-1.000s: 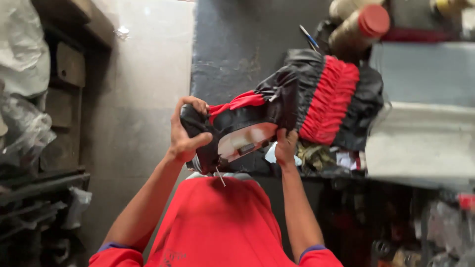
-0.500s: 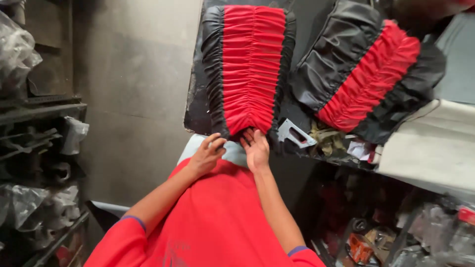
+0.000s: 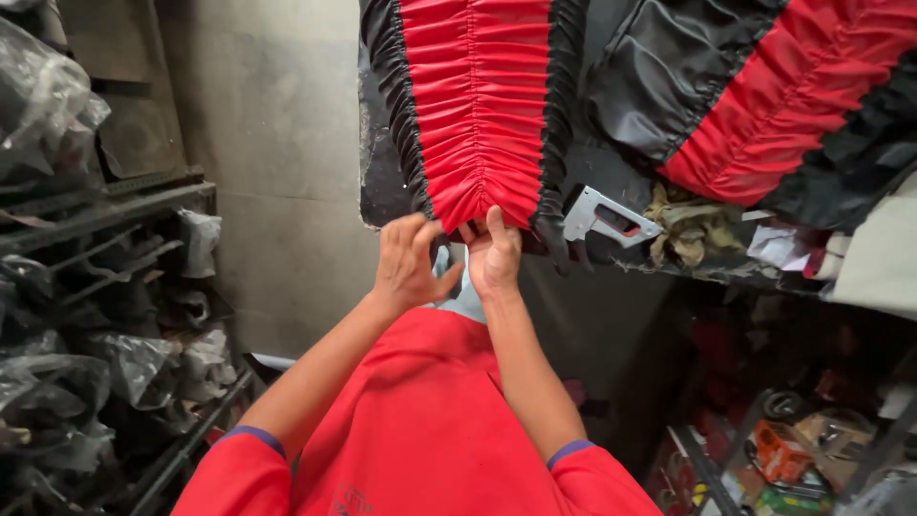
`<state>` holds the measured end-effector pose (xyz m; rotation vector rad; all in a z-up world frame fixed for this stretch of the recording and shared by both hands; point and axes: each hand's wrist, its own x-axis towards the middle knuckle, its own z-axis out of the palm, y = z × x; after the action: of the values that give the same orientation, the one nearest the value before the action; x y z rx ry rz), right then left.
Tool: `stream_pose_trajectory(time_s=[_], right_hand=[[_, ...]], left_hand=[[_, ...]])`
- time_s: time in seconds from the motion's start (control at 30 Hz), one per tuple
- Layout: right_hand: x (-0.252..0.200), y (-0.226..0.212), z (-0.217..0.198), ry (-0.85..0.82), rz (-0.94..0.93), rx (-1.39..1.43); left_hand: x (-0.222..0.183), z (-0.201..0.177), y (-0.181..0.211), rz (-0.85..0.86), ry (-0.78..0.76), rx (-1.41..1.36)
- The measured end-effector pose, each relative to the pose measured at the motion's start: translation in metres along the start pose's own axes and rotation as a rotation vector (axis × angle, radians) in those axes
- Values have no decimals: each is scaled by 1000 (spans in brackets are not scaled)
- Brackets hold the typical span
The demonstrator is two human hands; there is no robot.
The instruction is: The recorder is reupholstering motorcycle seats by stretching synthetic leather covers over the plastic bases and securing them with a pneumatic staple gun.
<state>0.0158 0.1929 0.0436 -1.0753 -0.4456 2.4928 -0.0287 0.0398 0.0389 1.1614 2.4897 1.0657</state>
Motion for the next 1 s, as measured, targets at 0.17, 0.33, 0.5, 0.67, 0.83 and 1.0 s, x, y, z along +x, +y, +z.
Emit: stream_pose_trajectory(time_s=[0.17, 0.33, 0.5, 0.67, 0.83, 1.0], right_hand=[[12, 21, -8, 82, -61, -45], [19, 35, -20, 175, -77, -71], [18, 36, -18, 277, -140, -49], [16, 39, -17, 284, -229, -4], [10, 42, -23, 247, -264, 31], [-7, 43, -45, 37, -280, 26]], left_hand=[[44, -16, 20, -10, 83, 92], [31, -3, 5, 17, 58, 95], [25, 10, 1, 27, 109, 128], [24, 15, -1, 10, 153, 118], [27, 4, 3, 17, 168, 113], [33, 11, 10, 126, 238, 367]])
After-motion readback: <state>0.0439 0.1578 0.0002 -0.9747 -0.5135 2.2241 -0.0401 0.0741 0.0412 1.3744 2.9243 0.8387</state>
